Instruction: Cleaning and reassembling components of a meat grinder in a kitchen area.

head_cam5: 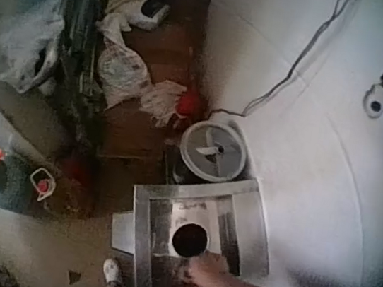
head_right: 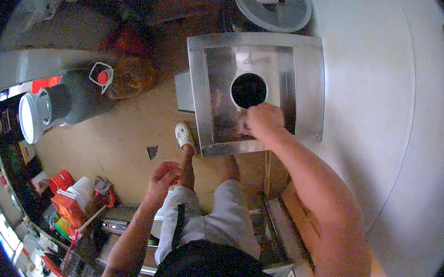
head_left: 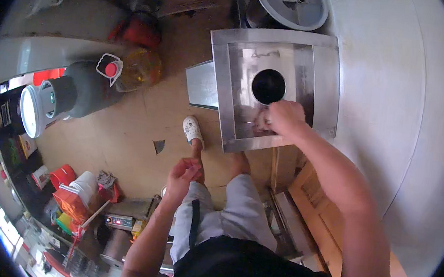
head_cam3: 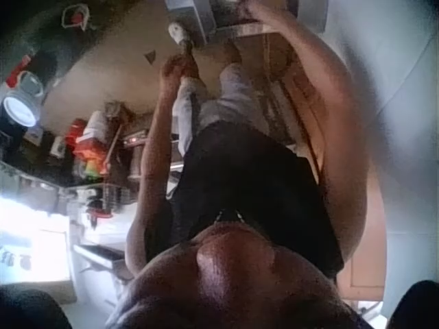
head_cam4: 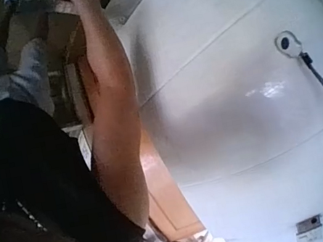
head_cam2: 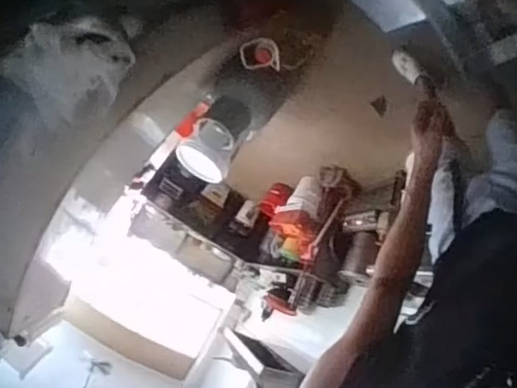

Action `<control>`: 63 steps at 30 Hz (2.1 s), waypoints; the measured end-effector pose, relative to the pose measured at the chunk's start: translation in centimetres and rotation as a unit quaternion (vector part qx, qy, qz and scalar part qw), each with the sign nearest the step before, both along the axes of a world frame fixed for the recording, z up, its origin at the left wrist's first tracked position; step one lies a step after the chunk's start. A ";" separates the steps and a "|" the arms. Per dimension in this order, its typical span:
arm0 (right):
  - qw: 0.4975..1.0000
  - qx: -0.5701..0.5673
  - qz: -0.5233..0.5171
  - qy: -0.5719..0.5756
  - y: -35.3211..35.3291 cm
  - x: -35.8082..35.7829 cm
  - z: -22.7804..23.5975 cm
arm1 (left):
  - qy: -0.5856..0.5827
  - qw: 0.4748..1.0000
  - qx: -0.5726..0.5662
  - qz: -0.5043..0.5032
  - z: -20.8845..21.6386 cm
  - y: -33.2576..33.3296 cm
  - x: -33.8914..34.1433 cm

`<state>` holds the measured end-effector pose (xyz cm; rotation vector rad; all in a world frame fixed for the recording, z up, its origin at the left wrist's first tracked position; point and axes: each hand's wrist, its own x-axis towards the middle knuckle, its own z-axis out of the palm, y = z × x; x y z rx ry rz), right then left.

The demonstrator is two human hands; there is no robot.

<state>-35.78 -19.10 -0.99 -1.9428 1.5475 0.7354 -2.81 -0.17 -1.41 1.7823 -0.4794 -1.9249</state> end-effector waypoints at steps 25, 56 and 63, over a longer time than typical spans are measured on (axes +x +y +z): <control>0.901 -0.355 0.124 -0.218 -7.8 13.2 -1.6 | -0.027 0.992 0.012 0.124 -3.2 5.2 9.8; 0.853 -0.018 -0.321 -0.410 23.7 17.3 0.8 | -0.147 0.986 0.076 -0.037 -4.7 5.3 12.4; 0.699 -0.057 -0.488 -0.519 22.4 7.7 5.7 | -0.120 0.991 -0.013 -0.049 -3.5 0.1 6.1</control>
